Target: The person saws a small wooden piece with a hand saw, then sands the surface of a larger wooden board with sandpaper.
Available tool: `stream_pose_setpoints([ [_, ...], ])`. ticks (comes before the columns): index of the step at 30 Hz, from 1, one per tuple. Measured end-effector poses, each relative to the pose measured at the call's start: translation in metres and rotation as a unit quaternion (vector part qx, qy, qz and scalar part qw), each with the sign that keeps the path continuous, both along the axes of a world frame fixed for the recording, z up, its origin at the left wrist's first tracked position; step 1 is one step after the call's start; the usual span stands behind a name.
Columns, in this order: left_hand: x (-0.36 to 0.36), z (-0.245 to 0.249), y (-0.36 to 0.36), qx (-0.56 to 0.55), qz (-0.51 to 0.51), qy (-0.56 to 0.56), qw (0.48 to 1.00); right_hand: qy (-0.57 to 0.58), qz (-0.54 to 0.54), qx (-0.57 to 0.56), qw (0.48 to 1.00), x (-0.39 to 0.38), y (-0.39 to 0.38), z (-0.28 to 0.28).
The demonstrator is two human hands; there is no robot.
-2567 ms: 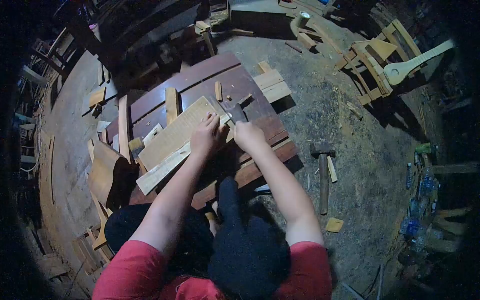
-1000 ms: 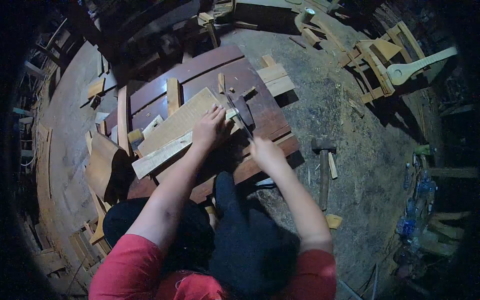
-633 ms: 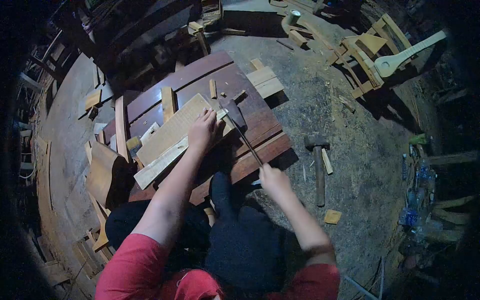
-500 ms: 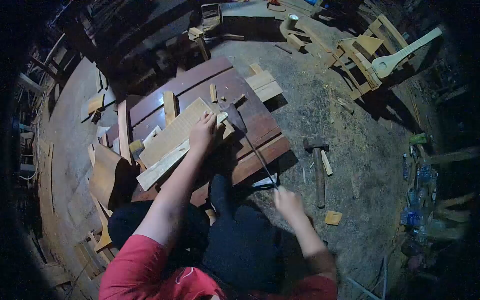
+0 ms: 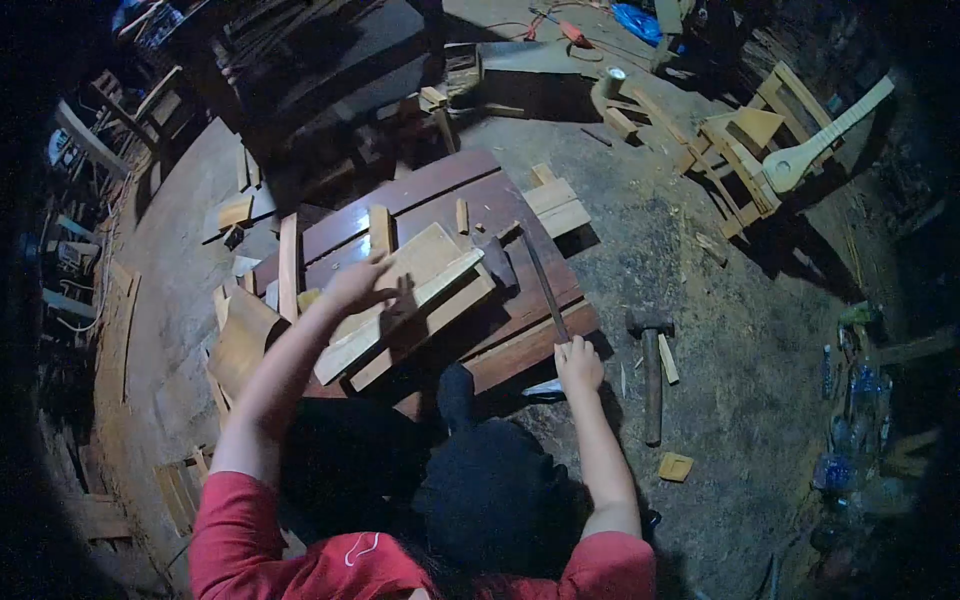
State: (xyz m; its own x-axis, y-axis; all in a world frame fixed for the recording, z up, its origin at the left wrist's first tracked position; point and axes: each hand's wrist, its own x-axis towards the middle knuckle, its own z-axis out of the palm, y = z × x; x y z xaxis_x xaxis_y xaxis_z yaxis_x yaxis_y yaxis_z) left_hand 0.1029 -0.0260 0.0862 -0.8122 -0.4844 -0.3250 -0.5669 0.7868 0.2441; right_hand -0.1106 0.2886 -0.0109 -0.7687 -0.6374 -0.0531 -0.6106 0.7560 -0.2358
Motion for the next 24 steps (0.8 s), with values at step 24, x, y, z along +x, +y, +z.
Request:
stream_pose_setpoints([
  [24,0.258,-0.008,0.043,0.027,0.433,0.240,0.868,-0.227,0.101,-0.109,0.962,-0.030,-0.168,-0.032],
])
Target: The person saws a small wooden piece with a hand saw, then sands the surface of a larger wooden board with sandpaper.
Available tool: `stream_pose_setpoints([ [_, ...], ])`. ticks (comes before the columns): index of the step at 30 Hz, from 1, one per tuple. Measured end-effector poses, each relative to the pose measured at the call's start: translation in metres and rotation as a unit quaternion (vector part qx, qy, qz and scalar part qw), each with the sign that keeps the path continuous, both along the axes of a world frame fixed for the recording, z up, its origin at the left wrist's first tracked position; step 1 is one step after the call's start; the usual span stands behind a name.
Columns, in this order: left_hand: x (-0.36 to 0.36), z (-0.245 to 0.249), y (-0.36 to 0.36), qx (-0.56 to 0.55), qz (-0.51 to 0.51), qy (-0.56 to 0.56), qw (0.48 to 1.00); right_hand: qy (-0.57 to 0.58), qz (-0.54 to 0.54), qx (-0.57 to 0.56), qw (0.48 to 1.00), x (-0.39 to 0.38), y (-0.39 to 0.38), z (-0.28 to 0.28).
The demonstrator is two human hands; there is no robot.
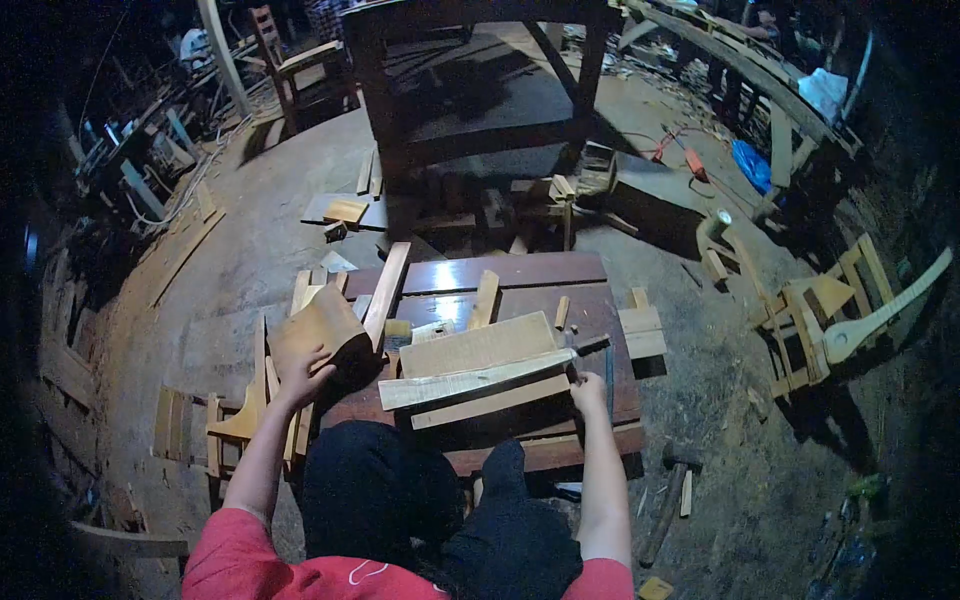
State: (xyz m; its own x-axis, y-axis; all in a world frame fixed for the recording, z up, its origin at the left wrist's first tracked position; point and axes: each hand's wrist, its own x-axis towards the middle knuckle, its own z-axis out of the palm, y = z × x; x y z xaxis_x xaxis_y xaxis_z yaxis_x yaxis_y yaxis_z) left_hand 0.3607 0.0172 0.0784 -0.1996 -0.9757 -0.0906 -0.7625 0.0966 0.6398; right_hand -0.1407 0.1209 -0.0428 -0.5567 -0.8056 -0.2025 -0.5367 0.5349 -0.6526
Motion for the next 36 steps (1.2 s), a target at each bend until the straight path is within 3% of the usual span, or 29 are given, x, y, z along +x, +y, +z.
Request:
stream_pose_setpoints([
  [4,0.009,-0.004,0.015,-0.047,-0.037,0.057,0.997,-0.001,-0.003,-0.038,0.999,-0.014,0.005,-0.003],
  [5,0.010,0.003,0.023,-0.063,-0.031,0.043,0.997,-0.076,-0.035,-0.035,0.996,-0.017,0.008,0.004],
  [6,0.012,0.011,0.031,-0.079,-0.026,0.027,0.996,-0.010,-0.051,-0.066,0.996,-0.019,0.009,0.005],
  [11,0.028,0.049,0.073,-0.047,0.047,0.026,0.997,0.003,-0.069,-0.132,0.989,-0.033,0.002,0.027],
  [16,0.041,0.073,0.089,-0.093,0.071,0.024,0.993,-0.065,-0.042,-0.268,0.960,-0.016,-0.018,0.095],
  [18,0.025,0.098,0.084,-0.026,0.069,0.086,0.994,-0.092,0.027,-0.293,0.951,-0.011,-0.028,0.127],
  [22,-0.015,0.113,0.056,-0.043,-0.070,0.206,0.975,-0.181,0.075,-0.374,0.907,0.053,-0.048,0.204],
  [24,-0.038,0.121,0.039,-0.049,-0.098,0.175,0.979,-0.200,0.142,-0.416,0.876,0.088,-0.057,0.237],
  [26,-0.060,0.105,0.013,0.062,-0.134,0.321,0.936,-0.156,0.185,-0.413,0.878,0.136,-0.052,0.277],
  [28,-0.085,0.137,0.027,0.135,-0.078,0.403,0.902,-0.094,0.245,-0.432,0.863,0.170,-0.064,0.287],
  [32,-0.096,0.137,0.017,0.273,-0.071,0.466,0.839,-0.106,0.319,-0.375,0.864,0.236,-0.076,0.309],
  [33,-0.087,0.147,0.023,0.289,-0.087,0.489,0.819,-0.091,0.334,-0.350,0.871,0.247,-0.079,0.308],
  [36,-0.069,0.108,0.009,0.252,-0.069,0.563,0.784,-0.069,0.348,-0.335,0.873,0.273,-0.095,0.289],
])
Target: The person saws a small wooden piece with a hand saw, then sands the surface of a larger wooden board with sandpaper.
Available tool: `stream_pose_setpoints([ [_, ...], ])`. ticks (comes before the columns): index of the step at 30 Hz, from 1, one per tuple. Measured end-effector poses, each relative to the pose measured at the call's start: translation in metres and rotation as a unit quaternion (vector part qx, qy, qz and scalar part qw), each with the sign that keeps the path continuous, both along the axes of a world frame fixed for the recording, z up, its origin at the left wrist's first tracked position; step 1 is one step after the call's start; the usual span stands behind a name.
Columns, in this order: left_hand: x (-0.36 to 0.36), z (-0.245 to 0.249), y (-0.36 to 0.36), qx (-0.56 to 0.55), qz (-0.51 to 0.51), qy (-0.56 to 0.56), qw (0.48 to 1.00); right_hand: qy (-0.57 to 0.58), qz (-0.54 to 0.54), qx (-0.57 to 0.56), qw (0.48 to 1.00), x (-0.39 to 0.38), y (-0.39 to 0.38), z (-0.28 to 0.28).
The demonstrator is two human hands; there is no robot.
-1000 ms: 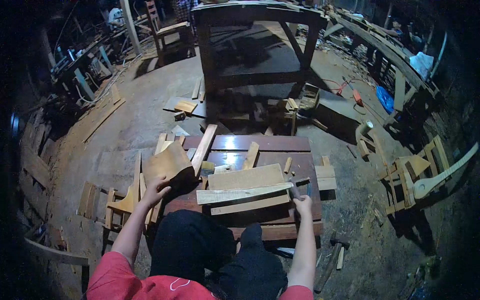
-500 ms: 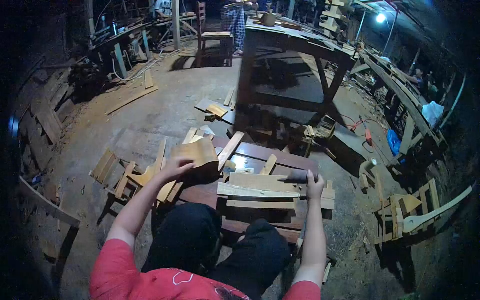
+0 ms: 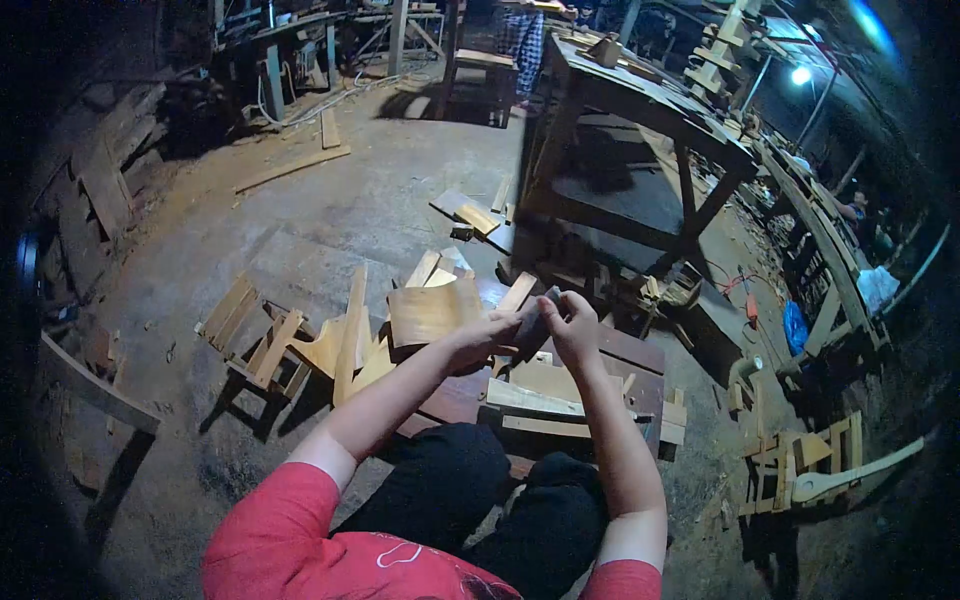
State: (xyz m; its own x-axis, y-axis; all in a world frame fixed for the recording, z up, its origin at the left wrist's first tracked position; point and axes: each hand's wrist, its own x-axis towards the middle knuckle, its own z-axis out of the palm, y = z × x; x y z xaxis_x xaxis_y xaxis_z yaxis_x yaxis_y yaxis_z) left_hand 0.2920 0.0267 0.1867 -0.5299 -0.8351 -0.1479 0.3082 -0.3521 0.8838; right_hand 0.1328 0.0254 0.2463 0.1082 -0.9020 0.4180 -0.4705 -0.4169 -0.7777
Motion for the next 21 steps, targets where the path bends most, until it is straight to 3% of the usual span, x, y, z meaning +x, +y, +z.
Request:
stream_pose_setpoints([
  [2,0.022,-0.008,-0.003,0.039,-0.004,0.013,0.999,-0.001,0.016,0.007,1.000,0.005,-0.013,-0.018],
  [4,0.039,-0.010,0.000,-0.071,0.066,-0.107,0.990,0.103,0.037,0.021,0.994,0.015,-0.011,-0.019],
  [6,0.045,-0.015,0.000,-0.039,0.090,-0.052,0.994,0.079,0.083,0.078,0.990,0.024,-0.010,-0.022],
  [8,0.040,-0.030,-0.008,-0.203,0.211,-0.162,0.942,0.026,0.148,0.178,0.973,0.027,-0.009,-0.024],
  [10,0.039,-0.025,-0.005,-0.194,0.201,-0.140,0.950,0.021,0.144,0.243,0.959,0.023,-0.008,-0.024],
  [12,0.032,-0.028,-0.005,-0.255,0.204,-0.227,0.917,-0.120,0.198,0.315,0.920,0.015,-0.011,-0.025],
  [14,0.020,-0.038,-0.005,-0.259,0.212,-0.237,0.912,-0.075,0.187,0.353,0.914,-0.001,-0.018,-0.031],
  [16,0.012,-0.040,-0.003,-0.396,0.253,-0.200,0.860,-0.089,0.179,0.385,0.901,-0.004,-0.019,-0.030],
  [17,0.009,-0.042,0.001,-0.331,0.200,-0.197,0.901,-0.044,0.139,0.405,0.903,-0.008,-0.019,-0.025],
  [18,0.005,-0.047,0.001,-0.328,0.201,-0.196,0.902,-0.041,0.139,0.408,0.902,-0.014,-0.023,-0.032],
  [20,-0.003,-0.060,0.002,-0.392,0.236,-0.261,0.850,-0.105,0.150,0.465,0.866,-0.030,-0.030,-0.052],
  [21,-0.003,-0.057,0.005,-0.350,0.212,-0.268,0.872,-0.102,0.153,0.468,0.864,-0.025,-0.024,-0.046],
])
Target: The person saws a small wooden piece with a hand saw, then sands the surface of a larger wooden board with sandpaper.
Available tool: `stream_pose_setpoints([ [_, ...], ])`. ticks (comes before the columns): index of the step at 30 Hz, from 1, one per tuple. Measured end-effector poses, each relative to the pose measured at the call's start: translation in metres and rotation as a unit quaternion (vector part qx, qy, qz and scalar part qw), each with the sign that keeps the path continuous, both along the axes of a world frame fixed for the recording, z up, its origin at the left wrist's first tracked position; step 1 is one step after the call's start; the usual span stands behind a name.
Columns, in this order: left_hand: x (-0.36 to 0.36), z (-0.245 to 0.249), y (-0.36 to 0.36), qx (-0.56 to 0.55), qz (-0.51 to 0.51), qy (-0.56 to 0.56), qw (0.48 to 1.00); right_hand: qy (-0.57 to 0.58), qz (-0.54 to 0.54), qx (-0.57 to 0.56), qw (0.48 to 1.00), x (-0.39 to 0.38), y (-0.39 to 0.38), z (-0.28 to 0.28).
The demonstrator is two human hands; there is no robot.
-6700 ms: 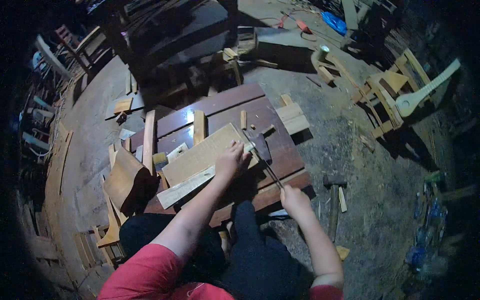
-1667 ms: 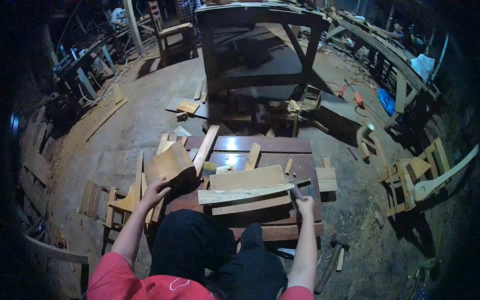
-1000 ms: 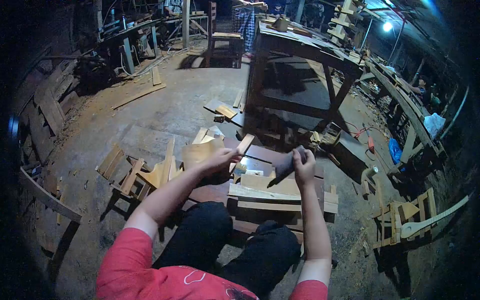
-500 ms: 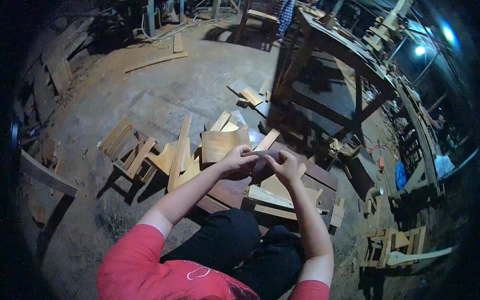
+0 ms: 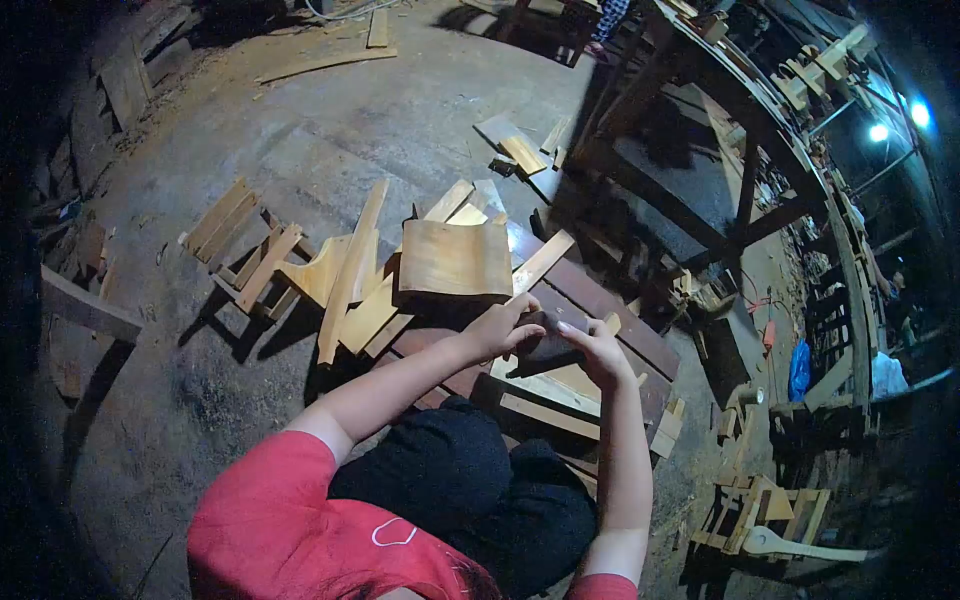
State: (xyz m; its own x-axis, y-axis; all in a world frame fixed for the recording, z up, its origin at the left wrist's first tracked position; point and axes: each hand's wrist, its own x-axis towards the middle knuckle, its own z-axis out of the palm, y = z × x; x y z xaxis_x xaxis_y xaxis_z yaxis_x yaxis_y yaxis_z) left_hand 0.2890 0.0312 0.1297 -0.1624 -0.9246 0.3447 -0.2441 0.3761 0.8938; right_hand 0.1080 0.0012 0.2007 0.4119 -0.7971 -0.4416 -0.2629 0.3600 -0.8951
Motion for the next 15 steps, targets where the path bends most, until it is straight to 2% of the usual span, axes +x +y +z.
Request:
stream_pose_setpoints([
  [2,-0.003,-0.005,-0.005,-0.024,0.030,-0.018,0.999,-0.071,-0.028,0.042,0.996,0.016,0.016,0.020],
  [3,-0.001,-0.002,-0.006,-0.052,0.055,-0.038,0.996,-0.070,-0.021,0.047,0.996,0.017,0.017,0.014],
  [4,0.002,0.006,-0.004,0.013,0.035,-0.014,0.999,-0.050,0.003,0.045,0.998,0.018,0.017,0.007],
  [5,0.004,0.004,-0.007,0.017,0.042,-0.015,0.999,-0.030,0.027,0.042,0.998,0.020,0.017,0.000],
  [7,0.008,0.006,-0.008,-0.038,0.081,-0.014,0.996,-0.043,0.001,0.037,0.998,0.022,0.017,-0.010],
  [8,0.009,0.007,-0.005,0.028,0.105,-0.014,0.994,-0.018,-0.032,0.035,0.999,0.019,0.015,-0.015],
  [9,0.006,-0.001,-0.008,0.030,0.109,-0.016,0.993,0.007,-0.065,0.033,0.997,0.018,0.014,-0.018],
  [10,0.001,-0.010,-0.015,0.072,0.096,0.178,0.977,0.005,-0.108,-0.005,0.994,0.023,0.019,-0.018],
  [11,-0.002,-0.021,-0.019,0.110,0.081,0.364,0.921,0.004,-0.104,-0.002,0.995,0.022,0.018,-0.023],
  [12,0.008,-0.024,-0.022,0.304,-0.006,0.426,0.852,-0.007,-0.119,-0.014,0.993,0.021,0.016,-0.028],
  [13,0.014,-0.033,-0.019,0.304,-0.001,0.426,0.852,-0.017,-0.134,-0.026,0.991,0.020,0.015,-0.032],
  [15,0.026,-0.043,-0.012,0.350,-0.226,0.457,0.786,-0.042,-0.129,-0.006,0.991,0.018,0.014,-0.037],
])
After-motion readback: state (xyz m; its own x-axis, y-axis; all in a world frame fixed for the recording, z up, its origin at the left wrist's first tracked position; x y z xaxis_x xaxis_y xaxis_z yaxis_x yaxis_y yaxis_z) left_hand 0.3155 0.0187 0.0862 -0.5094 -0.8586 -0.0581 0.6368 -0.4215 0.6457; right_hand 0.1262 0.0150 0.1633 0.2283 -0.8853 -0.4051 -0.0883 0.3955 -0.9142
